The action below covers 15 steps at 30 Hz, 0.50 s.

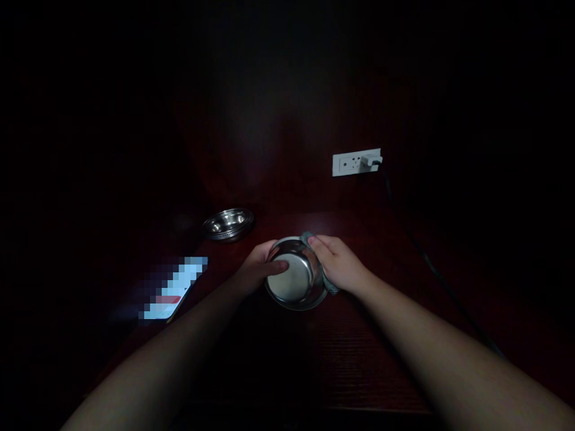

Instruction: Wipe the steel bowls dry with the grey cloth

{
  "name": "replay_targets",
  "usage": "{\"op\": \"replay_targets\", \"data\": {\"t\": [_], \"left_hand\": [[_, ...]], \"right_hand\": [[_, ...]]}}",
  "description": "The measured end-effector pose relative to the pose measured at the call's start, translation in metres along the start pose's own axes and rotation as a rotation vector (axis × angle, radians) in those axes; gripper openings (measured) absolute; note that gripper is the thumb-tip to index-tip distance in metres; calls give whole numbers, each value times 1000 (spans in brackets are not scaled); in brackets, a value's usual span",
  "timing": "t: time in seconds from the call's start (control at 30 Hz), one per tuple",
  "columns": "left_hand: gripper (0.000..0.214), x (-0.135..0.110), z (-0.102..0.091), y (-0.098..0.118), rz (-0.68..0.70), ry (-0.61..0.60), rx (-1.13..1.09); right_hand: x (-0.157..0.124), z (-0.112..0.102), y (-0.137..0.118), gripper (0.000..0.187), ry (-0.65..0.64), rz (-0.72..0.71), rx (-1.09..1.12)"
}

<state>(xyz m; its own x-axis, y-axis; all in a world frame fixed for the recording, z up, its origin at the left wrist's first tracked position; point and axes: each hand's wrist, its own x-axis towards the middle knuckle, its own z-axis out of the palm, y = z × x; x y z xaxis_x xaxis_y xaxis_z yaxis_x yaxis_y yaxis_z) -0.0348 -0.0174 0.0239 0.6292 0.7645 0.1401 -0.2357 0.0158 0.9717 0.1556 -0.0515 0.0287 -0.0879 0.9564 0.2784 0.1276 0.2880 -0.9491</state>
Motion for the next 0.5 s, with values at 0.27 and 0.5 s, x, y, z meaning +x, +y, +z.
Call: {"op": "replay_targets", "data": {"t": [0.27, 0.5], "left_hand": [[39, -1, -2, 2, -9, -86, 27], [37, -2, -1, 0, -20, -94, 74]], "right_hand": [[-1, 1, -1, 46, -57, 39, -1], [-1, 2, 1, 44, -96, 37, -70]]}}
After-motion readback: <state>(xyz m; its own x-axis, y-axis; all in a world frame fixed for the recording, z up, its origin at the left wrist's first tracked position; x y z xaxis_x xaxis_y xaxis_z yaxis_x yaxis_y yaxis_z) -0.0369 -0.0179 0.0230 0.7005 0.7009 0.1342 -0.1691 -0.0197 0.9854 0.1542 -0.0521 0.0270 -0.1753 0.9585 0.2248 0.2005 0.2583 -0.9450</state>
